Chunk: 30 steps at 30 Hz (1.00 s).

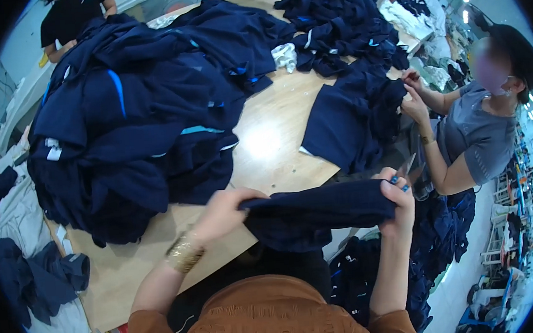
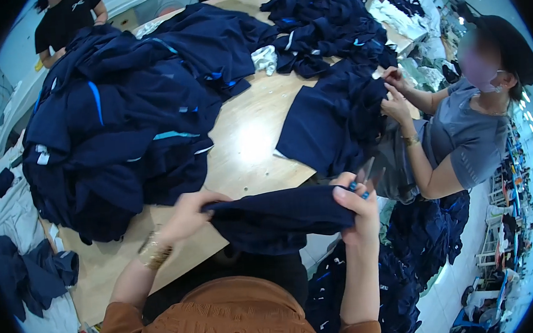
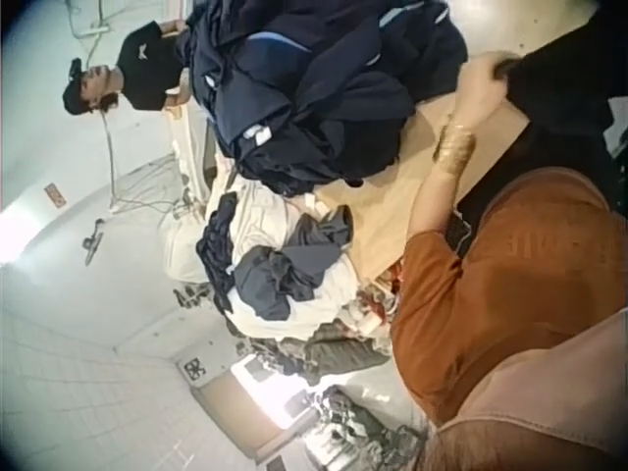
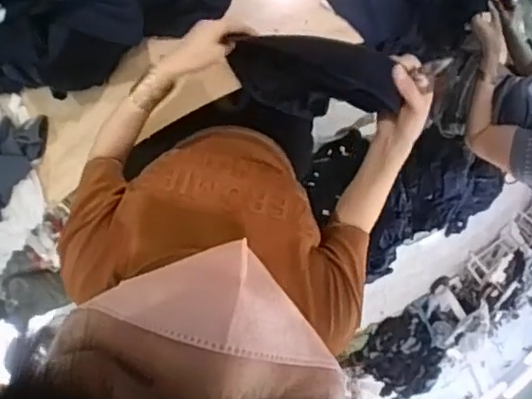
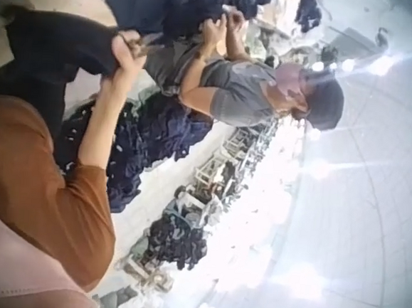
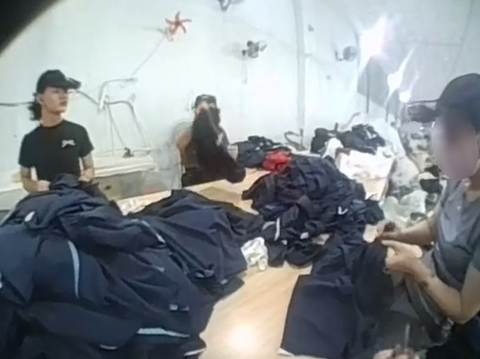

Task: Trimming loose threads from blue athletic garments using thread nippers.

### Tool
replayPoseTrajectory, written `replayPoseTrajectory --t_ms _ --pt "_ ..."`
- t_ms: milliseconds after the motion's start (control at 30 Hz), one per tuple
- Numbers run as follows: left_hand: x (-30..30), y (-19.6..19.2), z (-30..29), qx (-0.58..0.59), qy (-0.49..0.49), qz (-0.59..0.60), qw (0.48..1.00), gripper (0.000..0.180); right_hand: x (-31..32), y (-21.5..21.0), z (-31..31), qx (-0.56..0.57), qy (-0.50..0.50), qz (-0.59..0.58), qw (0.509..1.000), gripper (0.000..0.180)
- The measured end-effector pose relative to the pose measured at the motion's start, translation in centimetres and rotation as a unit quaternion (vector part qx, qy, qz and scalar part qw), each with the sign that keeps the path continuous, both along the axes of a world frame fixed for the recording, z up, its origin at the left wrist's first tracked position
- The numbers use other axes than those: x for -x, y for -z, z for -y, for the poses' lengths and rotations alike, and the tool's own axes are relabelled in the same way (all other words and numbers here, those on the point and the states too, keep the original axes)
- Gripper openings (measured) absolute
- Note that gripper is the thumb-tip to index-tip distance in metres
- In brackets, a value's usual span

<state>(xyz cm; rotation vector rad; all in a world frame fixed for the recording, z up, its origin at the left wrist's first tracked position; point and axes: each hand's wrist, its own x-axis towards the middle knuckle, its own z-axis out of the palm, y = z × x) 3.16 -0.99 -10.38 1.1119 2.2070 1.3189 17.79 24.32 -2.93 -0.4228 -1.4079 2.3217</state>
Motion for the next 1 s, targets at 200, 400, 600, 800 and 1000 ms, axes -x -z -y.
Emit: replayPoseTrajectory --t_ms 200,400,600,800,1000 --pt "2.6 -5.9 2.1 -0.113 -0.017 0.298 0.948 0.025 -3.2 -0.6 -2.5 0.078 0.105 0.023 0.991 0.006" --pt "3.1 -5.7 0.8 -0.137 -0.002 0.297 0.945 0.027 -3.6 0.3 -3.0 0.087 0.117 0.017 0.989 0.005" --pt "3.1 -5.2 -0.1 -0.126 0.005 0.301 0.945 0.028 -4.6 1.4 -4.2 0.063 0.093 0.010 0.994 0.008" --pt "2.8 -4.6 -0.7 -0.108 0.004 0.303 0.947 0.029 -4.7 1.6 -4.5 0.063 0.124 0.013 0.990 0.007" --pt "2.5 -4.7 -1.4 -0.072 0.018 0.303 0.950 0.031 -5.6 3.3 -6.1 0.072 0.107 0.002 0.992 0.005"
